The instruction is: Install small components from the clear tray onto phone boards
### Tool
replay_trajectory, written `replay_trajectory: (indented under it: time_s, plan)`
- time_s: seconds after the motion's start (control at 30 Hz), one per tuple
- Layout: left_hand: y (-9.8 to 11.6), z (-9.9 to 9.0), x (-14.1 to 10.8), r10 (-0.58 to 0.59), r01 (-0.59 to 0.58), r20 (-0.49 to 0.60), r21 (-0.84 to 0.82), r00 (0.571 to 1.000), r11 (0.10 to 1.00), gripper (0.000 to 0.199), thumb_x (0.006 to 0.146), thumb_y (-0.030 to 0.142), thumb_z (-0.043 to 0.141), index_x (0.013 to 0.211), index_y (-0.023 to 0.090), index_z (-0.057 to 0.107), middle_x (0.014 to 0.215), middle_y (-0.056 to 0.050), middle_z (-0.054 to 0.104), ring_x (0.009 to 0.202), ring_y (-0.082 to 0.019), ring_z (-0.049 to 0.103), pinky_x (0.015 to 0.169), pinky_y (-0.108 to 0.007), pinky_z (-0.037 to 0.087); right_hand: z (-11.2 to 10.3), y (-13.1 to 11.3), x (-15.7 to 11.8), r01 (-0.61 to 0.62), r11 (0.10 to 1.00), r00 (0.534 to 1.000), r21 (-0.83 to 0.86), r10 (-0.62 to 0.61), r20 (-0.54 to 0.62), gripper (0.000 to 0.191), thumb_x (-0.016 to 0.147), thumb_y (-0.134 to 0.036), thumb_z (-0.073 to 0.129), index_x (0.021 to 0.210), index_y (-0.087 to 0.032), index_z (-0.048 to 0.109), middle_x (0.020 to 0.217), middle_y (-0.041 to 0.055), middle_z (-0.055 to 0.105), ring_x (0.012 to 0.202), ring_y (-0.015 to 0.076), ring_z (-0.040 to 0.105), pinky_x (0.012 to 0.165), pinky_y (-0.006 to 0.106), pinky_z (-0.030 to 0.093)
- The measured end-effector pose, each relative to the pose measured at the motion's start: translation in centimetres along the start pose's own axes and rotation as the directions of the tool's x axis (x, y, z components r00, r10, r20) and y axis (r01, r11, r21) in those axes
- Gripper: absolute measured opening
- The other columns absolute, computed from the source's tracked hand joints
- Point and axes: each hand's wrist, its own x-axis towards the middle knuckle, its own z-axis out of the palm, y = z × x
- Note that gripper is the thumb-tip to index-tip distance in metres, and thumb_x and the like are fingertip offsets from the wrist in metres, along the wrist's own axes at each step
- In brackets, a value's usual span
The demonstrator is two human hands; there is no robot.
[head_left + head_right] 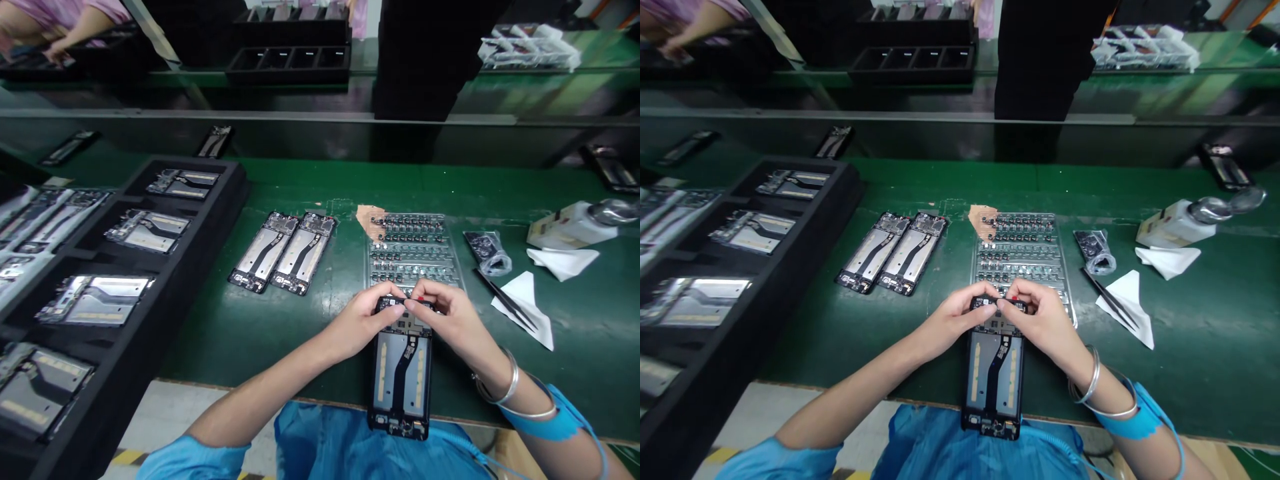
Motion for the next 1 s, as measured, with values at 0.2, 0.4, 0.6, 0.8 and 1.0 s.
replay_trajectory:
  time_s: [0.2,0.4,0.6,0.8,1.0]
  plan:
    - [-0.06,-0.03,0.04,-0.032,0.032,-0.017,-0.030,0.999,0.999,0.014,0.087,0.027,0.047,0.093,0.017,0.053,0.082,0.001,0.049,0.074,-0.012,0.042,0.069,-0.021,0.033,-0.20,0.01,0.16,-0.006,1.000,1.000,-0.012,0.006,0.031,0.026,0.078,-0.038,0.058,0.064,-0.019,0.046,0.058,-0.0041,0.039,0.054,0.0098,0.035,0.049,0.024,0.025]
    - [-0.25,0.03,0.05,-0.035,0.033,-0.024,-0.066,0.999,0.997,0.014,0.086,0.028,0.049,0.093,0.017,0.053,0.087,0.001,0.050,0.079,-0.013,0.044,0.073,-0.022,0.034,-0.42,0.26,0.23,0.004,1.000,0.999,-0.022,-0.003,0.047,0.024,0.076,-0.035,0.061,0.065,-0.019,0.046,0.059,-0.0041,0.040,0.055,0.0102,0.037,0.050,0.024,0.027]
    - [-0.39,-0.03,0.04,-0.042,0.041,-0.016,-0.056,0.999,0.998,0.015,0.086,0.029,0.048,0.095,0.018,0.053,0.088,0.000,0.052,0.082,-0.014,0.045,0.076,-0.023,0.035,-0.68,-0.18,0.27,-0.006,0.997,0.993,0.074,-0.002,0.114,0.029,0.080,-0.042,0.056,0.064,-0.019,0.048,0.059,-0.0024,0.042,0.056,0.0111,0.038,0.051,0.024,0.028]
    - [-0.38,-0.06,0.07,-0.044,0.043,-0.023,-0.036,0.999,0.998,0.019,0.085,0.033,0.049,0.095,0.018,0.054,0.088,0.000,0.053,0.081,-0.015,0.046,0.076,-0.024,0.036,-0.69,0.17,0.32,-0.008,1.000,0.997,0.025,0.006,0.081,0.030,0.078,-0.041,0.060,0.062,-0.019,0.048,0.056,-0.0039,0.039,0.053,0.0099,0.035,0.049,0.023,0.026]
    - [-0.70,-0.01,0.10,-0.028,0.027,-0.016,-0.059,0.999,0.998,0.019,0.088,0.033,0.045,0.096,0.018,0.054,0.085,0.001,0.051,0.080,-0.015,0.045,0.075,-0.023,0.035,-0.92,-0.27,0.32,-0.026,0.997,0.991,0.075,0.016,0.132,0.029,0.078,-0.041,0.059,0.063,-0.019,0.049,0.058,-0.0029,0.042,0.055,0.0105,0.038,0.050,0.023,0.029]
